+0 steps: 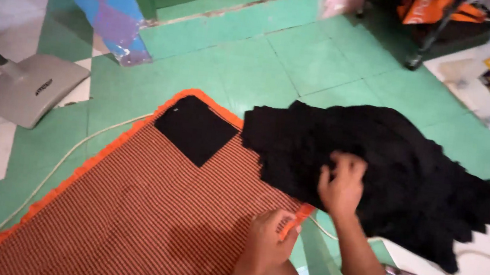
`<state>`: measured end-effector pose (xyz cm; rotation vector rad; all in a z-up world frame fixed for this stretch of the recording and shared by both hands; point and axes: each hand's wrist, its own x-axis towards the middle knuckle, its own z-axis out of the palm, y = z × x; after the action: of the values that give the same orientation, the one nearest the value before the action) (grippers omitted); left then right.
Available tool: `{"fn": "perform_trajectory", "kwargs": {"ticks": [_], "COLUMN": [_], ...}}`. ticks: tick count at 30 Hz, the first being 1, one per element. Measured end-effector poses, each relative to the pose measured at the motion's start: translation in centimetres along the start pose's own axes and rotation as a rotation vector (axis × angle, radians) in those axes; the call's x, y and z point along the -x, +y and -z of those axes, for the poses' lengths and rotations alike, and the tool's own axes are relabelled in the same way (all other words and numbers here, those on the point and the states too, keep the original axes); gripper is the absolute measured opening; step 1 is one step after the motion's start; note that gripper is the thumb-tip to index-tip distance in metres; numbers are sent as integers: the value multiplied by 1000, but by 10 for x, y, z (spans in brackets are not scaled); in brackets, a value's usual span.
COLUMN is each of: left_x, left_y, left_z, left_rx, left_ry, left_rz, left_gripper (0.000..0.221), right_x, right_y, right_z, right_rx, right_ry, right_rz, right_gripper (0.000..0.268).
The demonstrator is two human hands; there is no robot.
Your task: A person unfolds and then folds a black t-shirt on a checkered mat on the floor.
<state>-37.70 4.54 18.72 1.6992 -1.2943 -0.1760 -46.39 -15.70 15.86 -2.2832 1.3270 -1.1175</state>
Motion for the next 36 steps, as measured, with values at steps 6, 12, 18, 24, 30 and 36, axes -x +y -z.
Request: {"fn": "perform_trajectory", "kwargs": {"ticks": [6, 12, 18, 24, 30, 36], "left_x": [42, 43, 44, 34, 117, 198], "left_y": [-72, -33, -27, -5, -161, -164], "left_z": [-47, -25, -18, 26, 51, 112], "left_rx": [-345, -362, -384, 359, 248, 294], "left_ry": [-407, -356, -233, 51, 440, 625], "left_rz": [83, 18, -62, 339, 30, 238], "left_gripper": [39, 21, 23, 67, 104, 95], "right_x": [-52, -35, -37, 29, 157, 261], "right_y": [65, 79, 6, -89, -177, -234], "right_z": [57, 57, 69, 35, 42, 63], "right_rx": [132, -233, -1181, -1448, -1545, -1509], "right_ry": [-27, 164, 112, -426, -1514, -2094], "right_rz": [-274, -211, -328, 127, 487, 791], "right_gripper": [42, 17, 19, 22, 22, 18]}}
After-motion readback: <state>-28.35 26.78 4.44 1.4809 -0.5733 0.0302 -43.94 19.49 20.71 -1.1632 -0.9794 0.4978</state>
